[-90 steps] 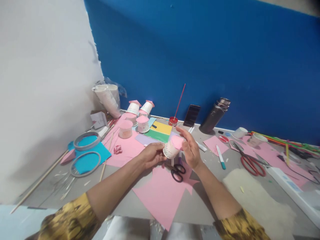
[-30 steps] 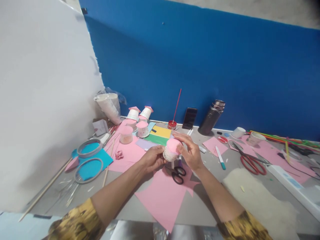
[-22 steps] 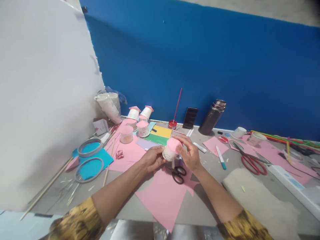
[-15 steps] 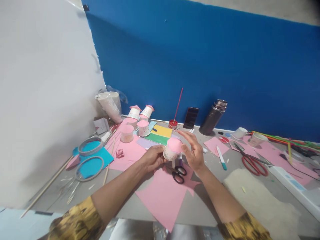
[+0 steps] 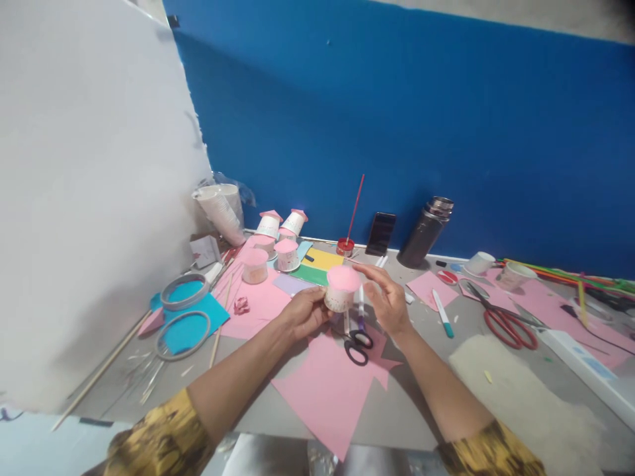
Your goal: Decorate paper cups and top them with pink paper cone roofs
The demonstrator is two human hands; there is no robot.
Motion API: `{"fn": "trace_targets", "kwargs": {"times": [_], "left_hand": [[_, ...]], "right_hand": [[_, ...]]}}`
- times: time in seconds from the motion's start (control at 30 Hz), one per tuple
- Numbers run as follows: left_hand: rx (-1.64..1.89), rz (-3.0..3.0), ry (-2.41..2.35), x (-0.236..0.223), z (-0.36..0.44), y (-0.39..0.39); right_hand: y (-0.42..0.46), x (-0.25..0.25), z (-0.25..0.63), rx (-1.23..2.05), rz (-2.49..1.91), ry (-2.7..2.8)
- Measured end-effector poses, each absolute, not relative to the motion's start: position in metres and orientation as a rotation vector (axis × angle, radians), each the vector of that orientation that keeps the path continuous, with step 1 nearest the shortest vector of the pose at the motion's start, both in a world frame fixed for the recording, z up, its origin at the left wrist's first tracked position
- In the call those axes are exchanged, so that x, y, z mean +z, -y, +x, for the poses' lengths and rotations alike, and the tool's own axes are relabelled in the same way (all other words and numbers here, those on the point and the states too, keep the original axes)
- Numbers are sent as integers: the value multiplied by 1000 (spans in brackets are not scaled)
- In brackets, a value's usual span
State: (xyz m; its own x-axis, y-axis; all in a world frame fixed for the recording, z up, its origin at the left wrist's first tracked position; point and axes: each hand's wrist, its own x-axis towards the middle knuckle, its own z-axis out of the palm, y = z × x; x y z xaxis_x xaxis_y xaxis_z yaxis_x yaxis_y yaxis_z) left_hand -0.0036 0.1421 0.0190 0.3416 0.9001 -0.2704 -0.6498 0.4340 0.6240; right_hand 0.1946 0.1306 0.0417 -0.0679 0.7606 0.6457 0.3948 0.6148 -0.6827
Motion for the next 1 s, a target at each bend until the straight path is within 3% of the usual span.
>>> {"fn": "trace_targets", "kwargs": {"times": [0.23, 0.37, 0.53, 0.83, 1.0], "left_hand": [[1306, 347, -640, 36, -20, -151], [1363, 303, -616, 44, -22, -148], [1402, 253, -593, 48, -24, -148], [1324, 297, -560, 49, -33, -148], [1342, 289, -574, 53, -40, -150]], "right_hand": [[-131, 54, 213, 538, -1654, 2152], [-116, 60, 201, 630, -1693, 2449], [-101, 64, 186, 375, -1727, 2604], [-92, 61, 181, 416, -1733, 2802], [-97, 66, 197, 691, -1651, 2595]]}}
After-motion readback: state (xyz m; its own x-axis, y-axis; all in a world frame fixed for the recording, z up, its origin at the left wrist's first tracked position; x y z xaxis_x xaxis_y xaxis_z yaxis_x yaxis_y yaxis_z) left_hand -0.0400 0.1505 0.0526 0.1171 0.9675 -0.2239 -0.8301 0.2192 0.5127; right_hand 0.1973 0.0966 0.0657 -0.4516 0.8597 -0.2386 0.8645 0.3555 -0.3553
